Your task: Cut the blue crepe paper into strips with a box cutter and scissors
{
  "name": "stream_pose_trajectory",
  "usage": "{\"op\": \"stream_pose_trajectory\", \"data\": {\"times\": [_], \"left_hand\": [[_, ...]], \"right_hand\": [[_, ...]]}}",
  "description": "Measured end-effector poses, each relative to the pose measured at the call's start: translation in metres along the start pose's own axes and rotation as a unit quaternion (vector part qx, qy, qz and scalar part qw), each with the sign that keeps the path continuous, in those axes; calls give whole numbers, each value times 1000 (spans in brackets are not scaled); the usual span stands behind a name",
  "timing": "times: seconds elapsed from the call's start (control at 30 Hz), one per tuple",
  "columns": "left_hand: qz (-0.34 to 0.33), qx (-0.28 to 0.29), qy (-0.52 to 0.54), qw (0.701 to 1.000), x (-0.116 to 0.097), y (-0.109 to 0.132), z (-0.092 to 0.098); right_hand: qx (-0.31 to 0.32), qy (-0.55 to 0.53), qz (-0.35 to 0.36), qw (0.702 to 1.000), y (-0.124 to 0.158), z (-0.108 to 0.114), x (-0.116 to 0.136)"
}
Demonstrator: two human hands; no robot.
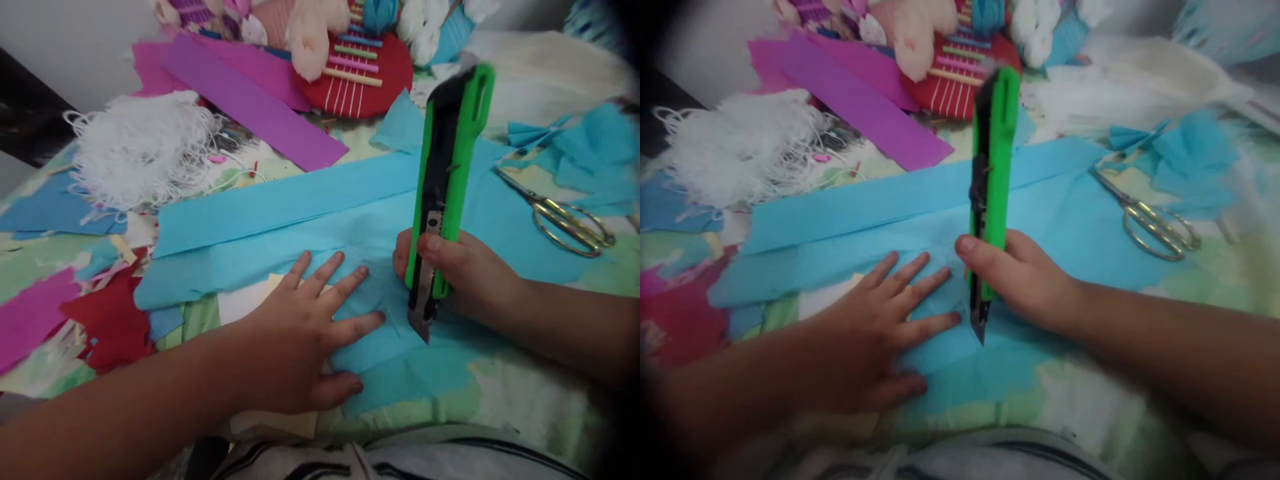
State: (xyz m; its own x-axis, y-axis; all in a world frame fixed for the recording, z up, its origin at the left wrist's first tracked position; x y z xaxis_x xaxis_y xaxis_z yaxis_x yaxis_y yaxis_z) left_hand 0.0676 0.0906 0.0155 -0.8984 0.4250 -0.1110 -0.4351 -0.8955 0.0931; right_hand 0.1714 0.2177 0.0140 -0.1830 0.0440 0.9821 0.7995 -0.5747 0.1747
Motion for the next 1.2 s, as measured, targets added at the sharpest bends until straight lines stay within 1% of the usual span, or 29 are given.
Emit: {"op": "stream_pose_trajectory", "data": {"times": [0.07,0.13,0.27,0.33,0.47,0.7,1.0,1.13,1.2], "left_hand": [[3,5,0,1000,-1,0,1],[3,8,-2,1000,-1,-1,1],[2,12,-7,1000,0,-1,2],[1,11,-10,1000,0,-1,1],[-4,5,-21,1000,-1,1,1],[5,-11,-44,999,1,10,0],[20,-14,-62,998,0,14,-1],[17,-9,-77,997,0,13,-2],[8,-9,-89,996,-1,12,1]], "right_hand": [[-27,-51,-48,997,-4,5,-6],[-30,-99,-68,992,-9,7,-7],[-12,-196,-49,979,-14,8,-1],[-1,-211,-35,977,-14,8,2],[17,-188,-13,982,-13,8,3],[8,-174,13,985,-14,9,0],[3,-134,24,991,-11,11,-3],[-6,-93,17,996,-13,10,-3],[-19,-65,12,998,-14,9,-1]]}}
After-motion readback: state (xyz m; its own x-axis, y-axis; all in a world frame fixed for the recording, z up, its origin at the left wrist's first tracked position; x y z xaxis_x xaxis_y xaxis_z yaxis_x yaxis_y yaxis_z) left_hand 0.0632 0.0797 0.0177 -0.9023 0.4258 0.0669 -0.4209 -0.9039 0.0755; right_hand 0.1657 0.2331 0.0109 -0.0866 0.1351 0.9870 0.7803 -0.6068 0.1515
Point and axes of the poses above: each hand's wrist, its own y-axis away from the middle knuckle, its own z-axis out of the back of the hand, x = y × z, the point moved 5 cm from there along -y, towards the middle knuckle, and after that the axes turned 6 degrees about -y, right-handed, at the moved point
